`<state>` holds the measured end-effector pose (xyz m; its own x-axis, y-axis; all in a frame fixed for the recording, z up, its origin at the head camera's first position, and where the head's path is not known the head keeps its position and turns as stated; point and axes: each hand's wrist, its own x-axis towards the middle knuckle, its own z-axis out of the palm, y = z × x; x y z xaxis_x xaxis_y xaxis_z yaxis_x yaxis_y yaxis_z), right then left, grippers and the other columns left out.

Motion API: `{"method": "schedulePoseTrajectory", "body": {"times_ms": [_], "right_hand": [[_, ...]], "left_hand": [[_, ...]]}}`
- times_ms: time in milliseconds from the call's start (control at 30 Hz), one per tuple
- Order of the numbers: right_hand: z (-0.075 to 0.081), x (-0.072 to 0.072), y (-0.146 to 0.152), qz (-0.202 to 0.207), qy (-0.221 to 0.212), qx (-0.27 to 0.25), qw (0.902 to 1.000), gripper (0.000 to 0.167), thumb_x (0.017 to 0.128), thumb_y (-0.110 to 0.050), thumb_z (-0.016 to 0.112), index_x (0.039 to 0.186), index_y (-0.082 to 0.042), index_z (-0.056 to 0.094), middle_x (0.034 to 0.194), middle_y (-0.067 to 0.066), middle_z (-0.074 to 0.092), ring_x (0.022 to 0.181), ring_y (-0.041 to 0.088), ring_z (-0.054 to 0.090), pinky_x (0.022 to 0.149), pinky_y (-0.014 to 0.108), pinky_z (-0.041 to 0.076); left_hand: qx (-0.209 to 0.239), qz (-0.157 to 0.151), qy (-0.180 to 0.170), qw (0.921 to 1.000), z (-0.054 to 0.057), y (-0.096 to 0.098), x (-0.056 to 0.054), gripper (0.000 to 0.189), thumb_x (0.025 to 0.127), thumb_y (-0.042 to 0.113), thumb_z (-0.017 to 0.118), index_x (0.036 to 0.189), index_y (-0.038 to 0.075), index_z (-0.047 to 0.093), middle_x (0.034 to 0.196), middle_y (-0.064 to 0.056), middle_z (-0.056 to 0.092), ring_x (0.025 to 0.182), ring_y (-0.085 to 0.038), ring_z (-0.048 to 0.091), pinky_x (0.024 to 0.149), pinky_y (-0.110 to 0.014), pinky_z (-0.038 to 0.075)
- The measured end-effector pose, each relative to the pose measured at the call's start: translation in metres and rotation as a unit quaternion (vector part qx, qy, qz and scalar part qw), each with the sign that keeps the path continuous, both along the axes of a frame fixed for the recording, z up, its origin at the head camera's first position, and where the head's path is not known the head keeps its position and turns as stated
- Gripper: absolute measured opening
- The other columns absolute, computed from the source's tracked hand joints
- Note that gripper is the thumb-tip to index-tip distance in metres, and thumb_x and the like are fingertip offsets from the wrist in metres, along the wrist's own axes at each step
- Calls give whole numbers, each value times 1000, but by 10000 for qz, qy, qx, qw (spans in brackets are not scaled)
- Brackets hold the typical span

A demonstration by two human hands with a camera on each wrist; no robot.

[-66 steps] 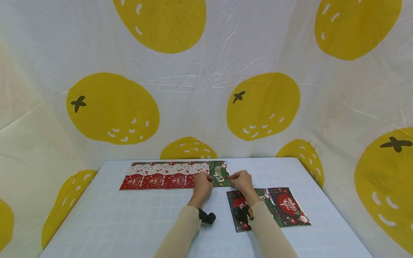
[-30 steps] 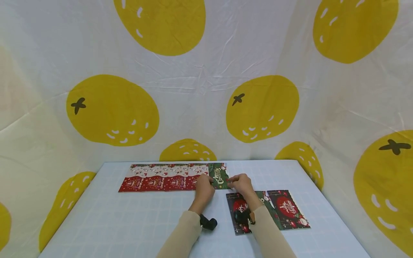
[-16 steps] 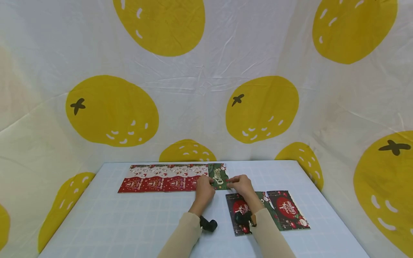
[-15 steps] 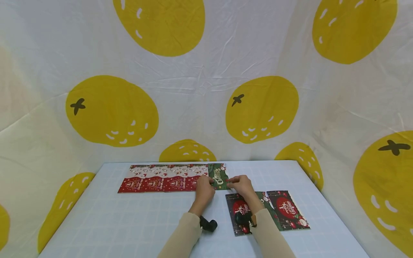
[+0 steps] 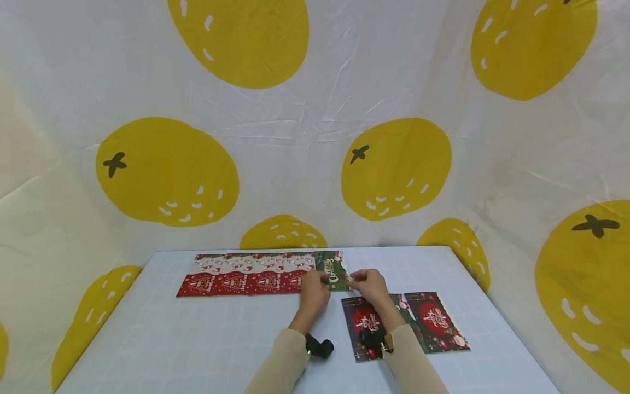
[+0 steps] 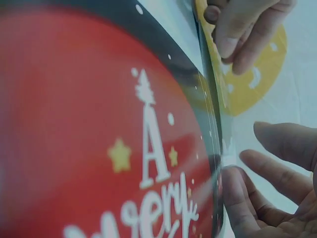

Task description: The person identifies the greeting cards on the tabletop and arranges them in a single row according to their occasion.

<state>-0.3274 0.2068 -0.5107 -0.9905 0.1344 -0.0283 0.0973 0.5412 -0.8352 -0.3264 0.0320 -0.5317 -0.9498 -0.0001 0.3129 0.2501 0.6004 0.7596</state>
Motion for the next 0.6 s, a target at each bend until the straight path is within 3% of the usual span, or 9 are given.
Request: {"method": "schedulePoseTrajectory", "body": {"times_ms": [233, 433, 600], "right_hand": [[4, 4, 3, -16, 350, 69, 9994, 25, 92, -11, 79, 113, 2, 77, 98, 12, 75, 91, 26, 68, 82, 44, 56], [7, 9, 9, -163, 359, 71, 9992, 25, 94, -12, 77, 114, 1, 77, 101, 12, 75, 94, 27, 69, 84, 45, 56], [7, 13, 18, -281, 501, 127, 9983, 24, 93, -11, 78, 113, 3, 77, 98, 13, 76, 90, 27, 69, 77, 41, 56]], "left_hand": [[-3, -80, 630, 9980, 2, 6, 2, 20, 77, -9, 80, 97, -4, 80, 85, -11, 71, 80, -25, 65, 76, -40, 55], [318, -272, 467, 9980, 4, 15, 6, 19, 81, -8, 79, 99, -5, 79, 85, -11, 69, 74, -18, 63, 69, -32, 54], [455, -384, 393, 9975, 7, 26, 12, 16, 82, -6, 80, 98, -1, 80, 84, -9, 70, 71, -11, 61, 65, -27, 52]]}}
